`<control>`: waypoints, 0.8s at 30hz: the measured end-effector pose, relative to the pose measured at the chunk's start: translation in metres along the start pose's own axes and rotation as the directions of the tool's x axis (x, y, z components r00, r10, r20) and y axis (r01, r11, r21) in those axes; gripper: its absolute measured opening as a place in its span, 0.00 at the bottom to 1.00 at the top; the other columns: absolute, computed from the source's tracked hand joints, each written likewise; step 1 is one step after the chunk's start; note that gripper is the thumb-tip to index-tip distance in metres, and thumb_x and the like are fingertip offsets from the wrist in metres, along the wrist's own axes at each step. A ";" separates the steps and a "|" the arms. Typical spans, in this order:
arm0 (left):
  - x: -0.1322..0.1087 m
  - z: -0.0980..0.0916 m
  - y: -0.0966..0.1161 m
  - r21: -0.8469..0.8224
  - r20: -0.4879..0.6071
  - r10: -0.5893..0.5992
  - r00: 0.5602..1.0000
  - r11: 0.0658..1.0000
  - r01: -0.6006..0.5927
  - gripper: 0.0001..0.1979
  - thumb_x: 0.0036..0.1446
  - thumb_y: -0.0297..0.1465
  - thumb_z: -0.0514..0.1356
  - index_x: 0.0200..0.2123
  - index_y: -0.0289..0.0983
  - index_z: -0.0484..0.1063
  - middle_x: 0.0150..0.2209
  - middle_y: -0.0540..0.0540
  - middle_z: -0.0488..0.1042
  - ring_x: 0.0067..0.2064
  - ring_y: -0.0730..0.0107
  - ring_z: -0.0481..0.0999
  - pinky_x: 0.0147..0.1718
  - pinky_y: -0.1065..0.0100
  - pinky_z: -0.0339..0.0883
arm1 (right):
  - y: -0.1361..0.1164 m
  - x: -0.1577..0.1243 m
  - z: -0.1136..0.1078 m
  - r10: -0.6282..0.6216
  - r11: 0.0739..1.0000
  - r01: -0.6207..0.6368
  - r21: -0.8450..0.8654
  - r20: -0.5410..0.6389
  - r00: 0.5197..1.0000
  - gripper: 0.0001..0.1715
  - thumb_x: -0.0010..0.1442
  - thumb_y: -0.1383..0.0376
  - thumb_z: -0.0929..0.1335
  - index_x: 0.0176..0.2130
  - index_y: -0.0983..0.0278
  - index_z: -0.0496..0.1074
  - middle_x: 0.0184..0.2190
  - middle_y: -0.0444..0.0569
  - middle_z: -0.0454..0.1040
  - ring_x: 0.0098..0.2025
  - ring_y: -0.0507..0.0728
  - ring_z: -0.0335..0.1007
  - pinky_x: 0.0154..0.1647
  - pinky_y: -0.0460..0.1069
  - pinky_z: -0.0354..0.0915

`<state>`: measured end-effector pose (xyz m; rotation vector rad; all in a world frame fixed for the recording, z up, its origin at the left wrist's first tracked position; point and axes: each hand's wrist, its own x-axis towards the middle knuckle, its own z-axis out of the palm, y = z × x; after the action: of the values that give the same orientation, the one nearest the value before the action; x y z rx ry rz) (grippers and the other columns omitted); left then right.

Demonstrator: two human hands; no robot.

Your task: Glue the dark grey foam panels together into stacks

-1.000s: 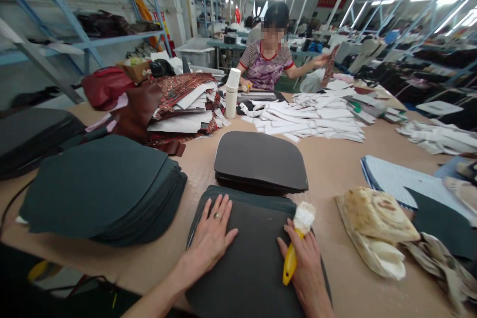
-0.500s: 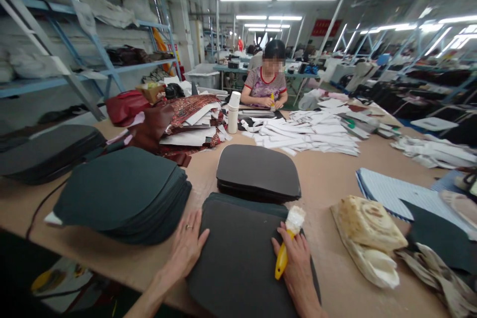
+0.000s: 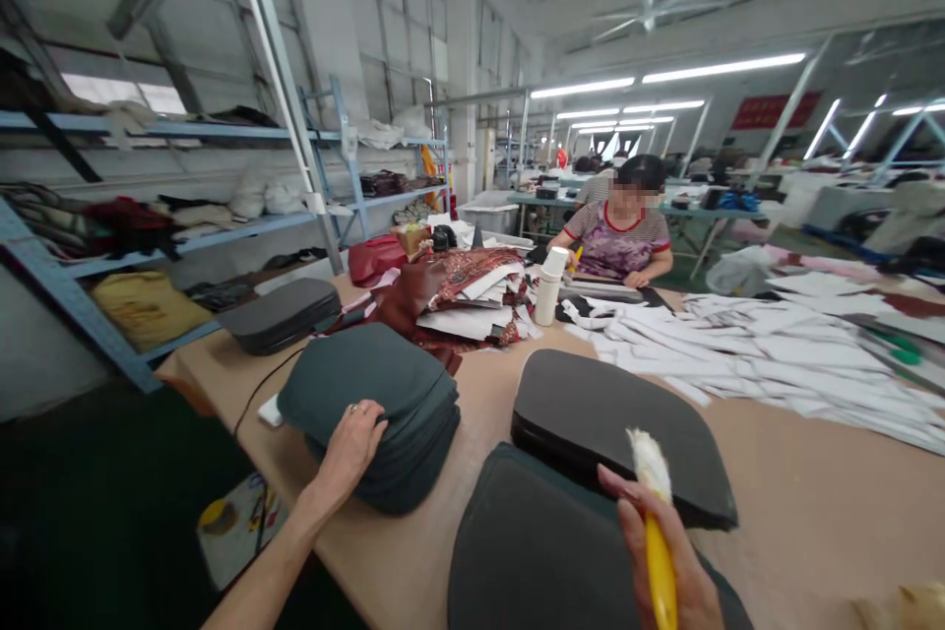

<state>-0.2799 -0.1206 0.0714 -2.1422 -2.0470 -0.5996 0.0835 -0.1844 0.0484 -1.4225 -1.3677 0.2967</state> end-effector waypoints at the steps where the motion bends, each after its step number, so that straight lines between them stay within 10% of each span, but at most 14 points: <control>1: 0.001 0.001 -0.006 -0.023 0.006 0.022 1.000 0.999 -0.022 0.09 0.57 0.24 0.50 0.30 0.36 0.69 0.33 0.46 0.73 0.37 0.66 0.73 0.43 0.62 0.66 | -0.009 0.003 0.017 0.029 0.998 -0.030 0.054 0.017 0.999 0.20 0.56 0.48 0.62 0.39 0.59 0.70 0.42 0.50 0.76 0.47 0.61 0.71 0.52 0.56 0.64; 11: 0.016 0.010 -0.056 -0.293 -0.066 0.032 0.997 0.955 -0.050 0.08 0.55 0.27 0.50 0.30 0.38 0.69 0.37 0.45 0.75 0.40 0.66 0.75 0.41 0.64 0.69 | -0.096 0.034 0.187 0.114 0.906 -0.302 0.297 0.515 0.849 0.21 0.53 0.47 0.65 0.32 0.62 0.63 0.29 0.47 0.72 0.31 0.55 0.71 0.32 0.50 0.68; 16: 0.013 0.011 -0.037 -0.336 -0.150 0.048 0.988 0.937 -0.097 0.10 0.54 0.24 0.49 0.36 0.38 0.67 0.42 0.42 0.73 0.46 0.64 0.73 0.46 0.60 0.68 | -0.132 0.048 0.247 0.122 0.970 -0.206 0.129 0.475 0.872 0.19 0.49 0.51 0.68 0.34 0.60 0.61 0.26 0.42 0.67 0.28 0.54 0.64 0.31 0.49 0.62; 20: 0.014 0.003 -0.033 -0.218 -0.219 0.172 0.961 0.951 -0.220 0.14 0.50 0.22 0.50 0.40 0.38 0.66 0.45 0.42 0.73 0.48 0.60 0.71 0.46 0.59 0.66 | -0.144 0.056 0.254 0.162 0.966 -0.222 0.135 0.354 0.921 0.13 0.49 0.61 0.68 0.35 0.59 0.61 0.29 0.41 0.66 0.30 0.52 0.62 0.32 0.47 0.60; 24: 0.015 0.003 -0.065 -0.035 -0.163 0.215 0.963 0.974 -0.224 0.23 0.45 0.20 0.49 0.47 0.37 0.63 0.49 0.38 0.70 0.49 0.52 0.70 0.37 0.58 0.66 | -0.143 0.063 0.200 0.033 0.972 -0.110 0.207 0.345 0.938 0.12 0.51 0.65 0.64 0.39 0.59 0.62 0.28 0.39 0.63 0.26 0.50 0.59 0.29 0.45 0.58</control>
<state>-0.3429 -0.1008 0.0621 -2.2308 -1.7022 -0.7719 -0.1313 -0.0667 0.1152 -1.2714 -1.5051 0.7514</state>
